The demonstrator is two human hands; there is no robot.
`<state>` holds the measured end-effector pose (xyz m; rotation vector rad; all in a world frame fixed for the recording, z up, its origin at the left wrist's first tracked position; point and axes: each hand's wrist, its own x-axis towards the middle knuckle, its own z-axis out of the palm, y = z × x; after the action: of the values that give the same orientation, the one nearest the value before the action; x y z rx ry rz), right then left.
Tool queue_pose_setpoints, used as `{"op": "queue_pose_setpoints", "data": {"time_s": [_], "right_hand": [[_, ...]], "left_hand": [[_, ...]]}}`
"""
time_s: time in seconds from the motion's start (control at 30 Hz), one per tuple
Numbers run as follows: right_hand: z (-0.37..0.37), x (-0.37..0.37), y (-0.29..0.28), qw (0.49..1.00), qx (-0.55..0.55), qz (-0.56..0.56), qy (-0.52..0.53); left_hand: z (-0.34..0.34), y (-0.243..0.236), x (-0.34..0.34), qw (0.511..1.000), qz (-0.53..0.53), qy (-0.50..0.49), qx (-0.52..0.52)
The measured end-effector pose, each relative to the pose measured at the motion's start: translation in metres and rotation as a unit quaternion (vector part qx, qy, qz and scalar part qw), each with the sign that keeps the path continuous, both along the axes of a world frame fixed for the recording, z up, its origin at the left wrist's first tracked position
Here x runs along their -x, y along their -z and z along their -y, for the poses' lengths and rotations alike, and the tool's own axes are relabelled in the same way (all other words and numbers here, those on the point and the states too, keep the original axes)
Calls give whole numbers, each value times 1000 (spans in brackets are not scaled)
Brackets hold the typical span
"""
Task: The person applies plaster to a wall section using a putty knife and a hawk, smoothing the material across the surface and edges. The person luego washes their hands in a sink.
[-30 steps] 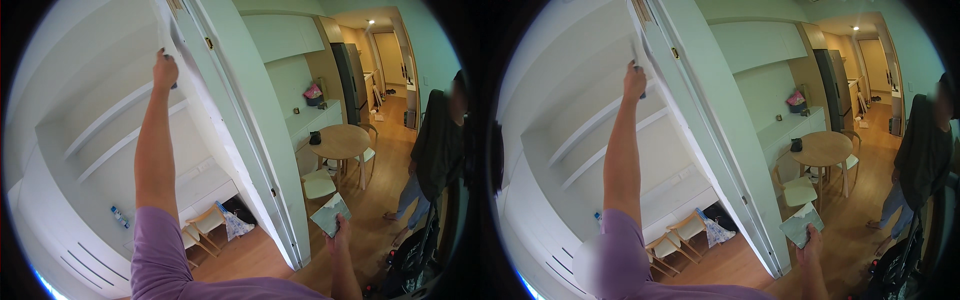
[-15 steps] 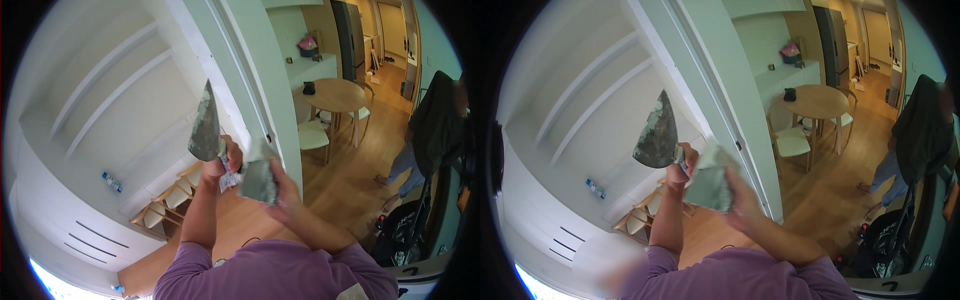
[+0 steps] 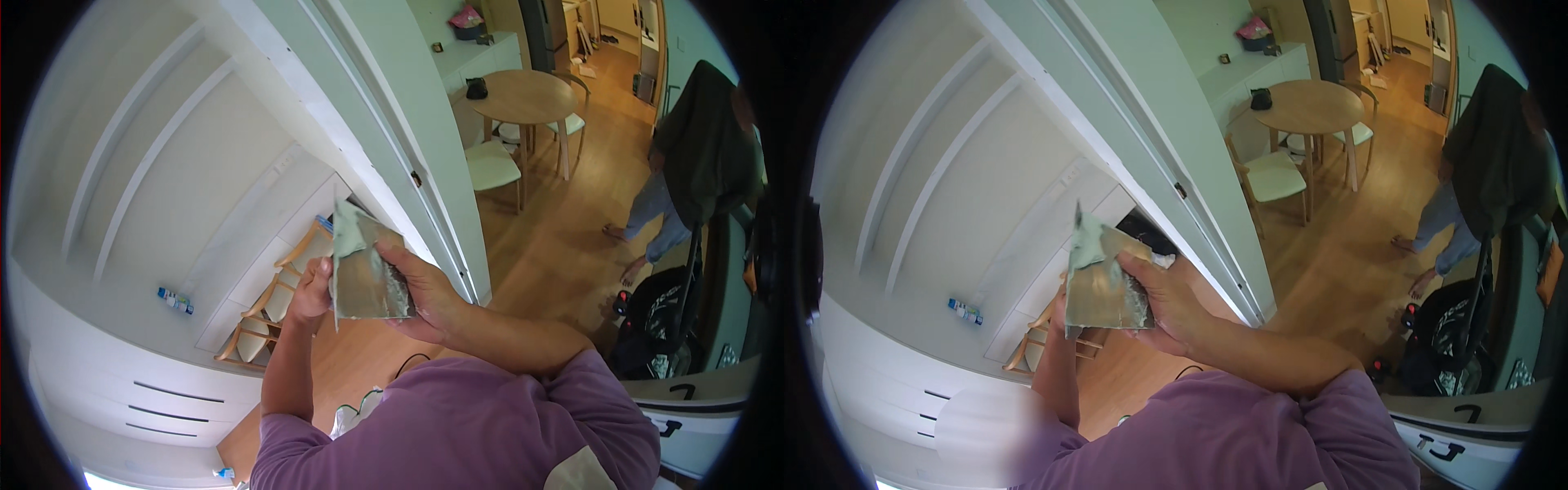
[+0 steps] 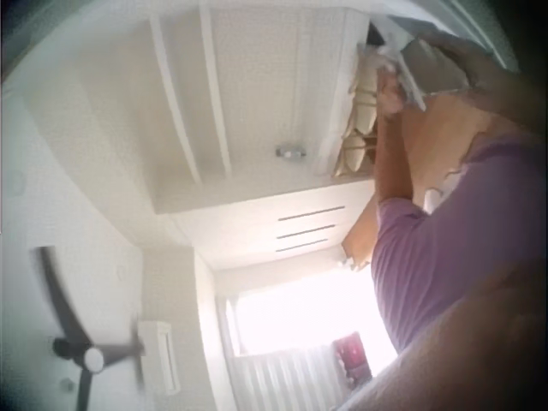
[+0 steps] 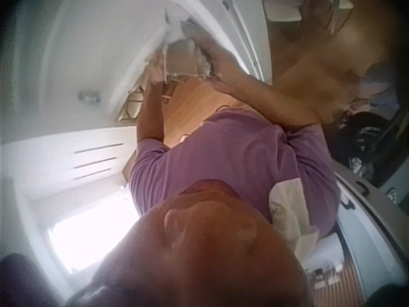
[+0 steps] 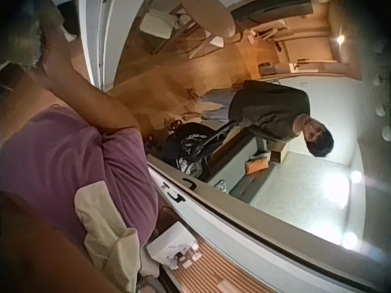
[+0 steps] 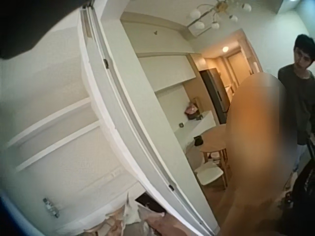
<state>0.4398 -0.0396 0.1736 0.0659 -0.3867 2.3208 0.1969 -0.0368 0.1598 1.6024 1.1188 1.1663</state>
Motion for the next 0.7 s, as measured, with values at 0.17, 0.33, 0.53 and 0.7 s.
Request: {"op": "queue_pose_setpoints", "data": {"time_s": [0.17,0.33,0.53,0.7], "right_hand": [[-5,1,11,999,-46,22,-14],[-8,-12,21,955,-194,174,143],[-5,-33,39,483,-728,258,412],[0,-46,47,350,-798,318,373]], "left_hand": [[32,6,29,995,-38,64,69],[62,42,51,971,-153,38,180],[100,71,60,939,-30,58,336],[107,64,58,965,14,65,255]]}}
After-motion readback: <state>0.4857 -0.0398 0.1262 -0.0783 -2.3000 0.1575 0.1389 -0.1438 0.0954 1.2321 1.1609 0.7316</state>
